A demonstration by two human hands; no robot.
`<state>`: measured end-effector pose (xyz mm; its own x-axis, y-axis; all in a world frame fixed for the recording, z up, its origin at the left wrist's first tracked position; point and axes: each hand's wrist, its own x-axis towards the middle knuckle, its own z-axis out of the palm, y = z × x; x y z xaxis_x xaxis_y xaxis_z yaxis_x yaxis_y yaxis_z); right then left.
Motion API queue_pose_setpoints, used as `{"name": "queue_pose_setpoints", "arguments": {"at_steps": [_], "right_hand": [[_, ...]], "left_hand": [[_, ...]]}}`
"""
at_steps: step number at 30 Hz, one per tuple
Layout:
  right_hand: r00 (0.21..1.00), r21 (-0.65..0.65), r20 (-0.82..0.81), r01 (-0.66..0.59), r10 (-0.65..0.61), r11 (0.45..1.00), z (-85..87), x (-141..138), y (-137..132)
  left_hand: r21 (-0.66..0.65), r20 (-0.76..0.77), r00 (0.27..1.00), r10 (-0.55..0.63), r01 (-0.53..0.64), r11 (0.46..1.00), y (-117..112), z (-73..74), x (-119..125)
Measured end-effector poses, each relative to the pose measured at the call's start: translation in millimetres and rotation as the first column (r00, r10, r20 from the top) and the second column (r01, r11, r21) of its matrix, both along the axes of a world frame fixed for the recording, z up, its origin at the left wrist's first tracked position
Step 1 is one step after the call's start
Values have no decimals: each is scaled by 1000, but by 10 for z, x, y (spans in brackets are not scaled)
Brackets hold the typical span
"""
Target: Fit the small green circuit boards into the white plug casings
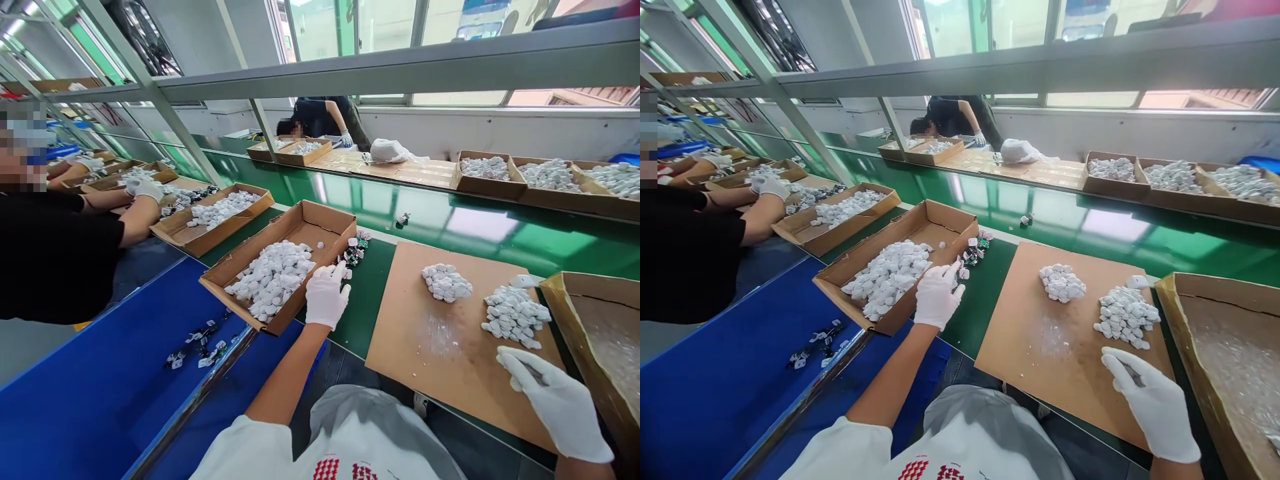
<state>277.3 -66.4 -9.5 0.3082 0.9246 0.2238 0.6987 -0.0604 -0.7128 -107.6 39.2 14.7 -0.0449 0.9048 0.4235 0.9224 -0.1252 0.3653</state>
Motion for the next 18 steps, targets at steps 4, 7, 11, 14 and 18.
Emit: {"name": "queue_pose_setpoints", "arguments": {"at_steps": [4, 7, 11, 14, 18], "right_hand": [[990, -95, -131, 32, -44, 995, -67, -123, -49], [980, -118, -197, 15, -38, 993, -115, -146, -47], [985, -115, -172, -5, -15, 993, -221, -113, -29], [990, -52, -140, -18, 10, 999, -323, -83, -28], [998, -16, -58, -37, 36, 999, -399, -63, -28]], "left_hand": [[-87, -136, 968, 211, -224, 971, -139, -74, -107], [-109, -35, 960, 278, -280, 954, -222, -241, -162], [23, 146, 986, 79, -83, 996, -241, -404, -192], [121, 235, 957, -168, 143, 982, -262, -418, -45], [70, 275, 834, -479, 479, 875, -299, -381, 349]]}}
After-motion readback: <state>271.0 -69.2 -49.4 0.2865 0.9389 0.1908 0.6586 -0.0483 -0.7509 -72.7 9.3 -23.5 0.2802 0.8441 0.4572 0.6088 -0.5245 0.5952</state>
